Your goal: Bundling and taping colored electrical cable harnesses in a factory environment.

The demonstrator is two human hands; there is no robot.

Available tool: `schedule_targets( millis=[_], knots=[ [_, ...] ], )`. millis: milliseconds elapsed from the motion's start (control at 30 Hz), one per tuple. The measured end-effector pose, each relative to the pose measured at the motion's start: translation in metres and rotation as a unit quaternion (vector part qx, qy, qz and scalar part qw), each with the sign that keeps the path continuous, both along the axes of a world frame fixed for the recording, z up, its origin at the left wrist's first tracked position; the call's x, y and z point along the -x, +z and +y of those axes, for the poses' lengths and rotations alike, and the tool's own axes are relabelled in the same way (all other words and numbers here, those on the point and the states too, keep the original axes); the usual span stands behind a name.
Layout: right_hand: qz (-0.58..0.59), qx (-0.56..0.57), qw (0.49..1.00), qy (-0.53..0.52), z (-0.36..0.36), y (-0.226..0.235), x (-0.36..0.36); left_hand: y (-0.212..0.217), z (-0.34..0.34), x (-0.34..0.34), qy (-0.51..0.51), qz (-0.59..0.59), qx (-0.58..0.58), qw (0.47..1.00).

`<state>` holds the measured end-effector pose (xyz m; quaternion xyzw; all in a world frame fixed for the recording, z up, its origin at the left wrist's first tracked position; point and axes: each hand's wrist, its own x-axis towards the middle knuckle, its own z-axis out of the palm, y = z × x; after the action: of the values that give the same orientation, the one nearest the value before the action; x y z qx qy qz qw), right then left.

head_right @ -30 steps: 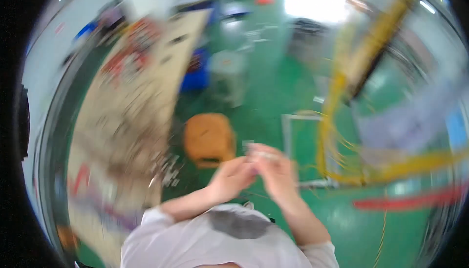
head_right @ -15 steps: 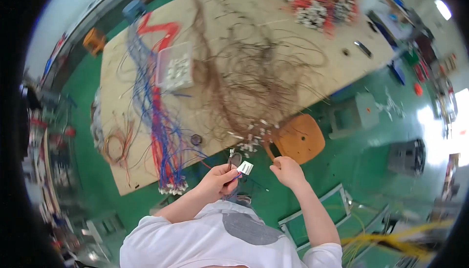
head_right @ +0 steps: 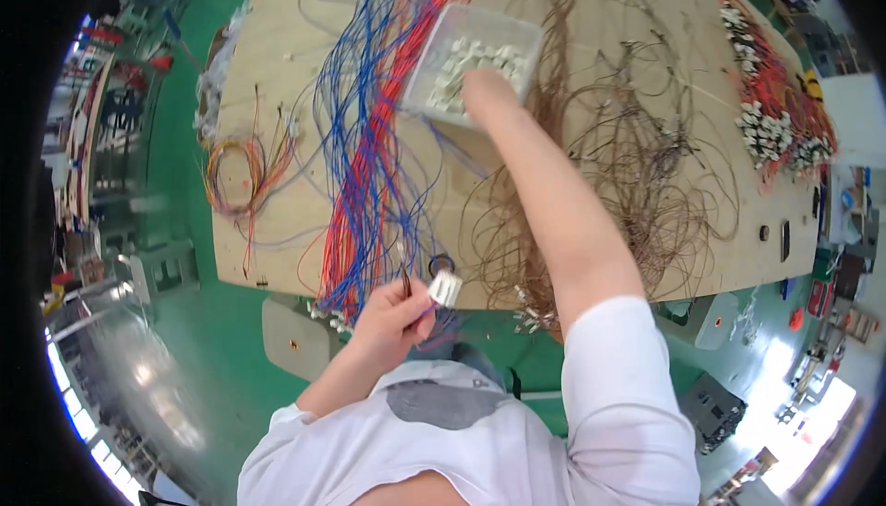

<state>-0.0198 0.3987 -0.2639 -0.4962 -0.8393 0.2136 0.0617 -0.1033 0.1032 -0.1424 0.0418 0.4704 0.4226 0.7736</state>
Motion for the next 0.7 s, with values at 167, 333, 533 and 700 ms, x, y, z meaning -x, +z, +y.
schedule_targets(
  millis=[167,333,533,700],
  knots=[
    [-0.090,0.070,0.993,0.025,0.015,-0.010,0.039,0.017,0.018,0.024,0.096,0.010,-0.007,0.995],
    [-0.079,0.057,0.995,0.008,0.012,-0.002,0.029,0.018,0.030,0.022,0.090,0.094,-0.075,0.989],
    [0.366,0.408,0.816,-0.183,-0.044,0.095,-0.021,0.020,0.036,0.014,-0.001,0.065,-0.046,0.997],
    [0.352,0.485,0.791,-0.121,-0.148,0.190,-0.087,0.036,0.044,-0.016,-0.168,0.055,-0.110,0.978]
  ],
)
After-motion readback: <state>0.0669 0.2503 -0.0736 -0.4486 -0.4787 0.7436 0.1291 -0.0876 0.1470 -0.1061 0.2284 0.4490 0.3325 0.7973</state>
